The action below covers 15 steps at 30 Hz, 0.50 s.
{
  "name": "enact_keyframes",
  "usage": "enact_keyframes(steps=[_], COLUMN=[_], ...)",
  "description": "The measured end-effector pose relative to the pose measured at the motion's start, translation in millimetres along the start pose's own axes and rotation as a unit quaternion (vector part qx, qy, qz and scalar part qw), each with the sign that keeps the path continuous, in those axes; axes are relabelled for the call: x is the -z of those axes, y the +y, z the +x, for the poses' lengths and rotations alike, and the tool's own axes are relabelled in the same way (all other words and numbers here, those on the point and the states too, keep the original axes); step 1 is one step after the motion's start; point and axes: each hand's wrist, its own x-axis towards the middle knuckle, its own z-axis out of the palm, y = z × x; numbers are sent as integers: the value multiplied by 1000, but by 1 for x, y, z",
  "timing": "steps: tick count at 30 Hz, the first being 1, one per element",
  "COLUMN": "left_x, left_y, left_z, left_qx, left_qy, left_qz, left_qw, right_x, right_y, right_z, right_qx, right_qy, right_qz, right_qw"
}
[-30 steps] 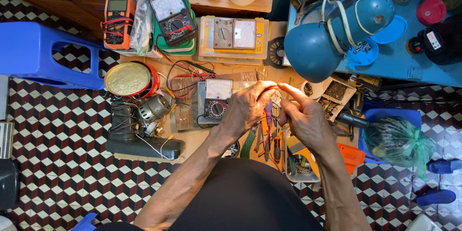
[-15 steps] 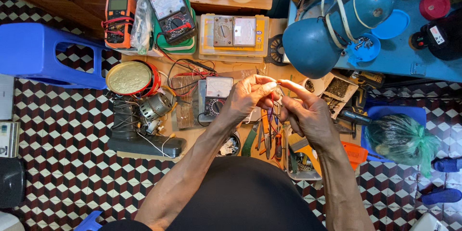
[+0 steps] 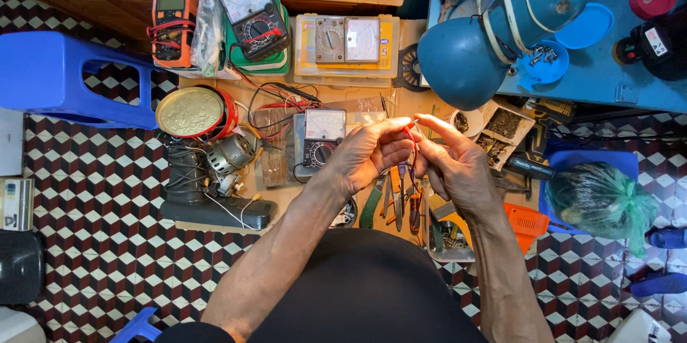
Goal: The person manipulates small wires and components on a cluttered workbench, then uses multimeter probes to test a device and adjusts the dial on an analog meter. The person handles wires, probes, and meters throughout the clip.
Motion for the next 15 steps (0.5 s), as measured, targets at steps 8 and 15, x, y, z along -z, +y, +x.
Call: enact_keyframes(steps=[8, 15], left_x=[-3, -14], left_y=[-3, 3], left_z=[-2, -10], left_qx=[-8, -114], left_qy=[-1, 1], left_qz=[-6, 231], left_qw=[1000, 966], right_x=[1, 2], right_y=[1, 6], right_z=[1, -3], right_qx=[3, 28], right_qy=[5, 6], right_qz=[-7, -3], right_qw=[1000, 1000])
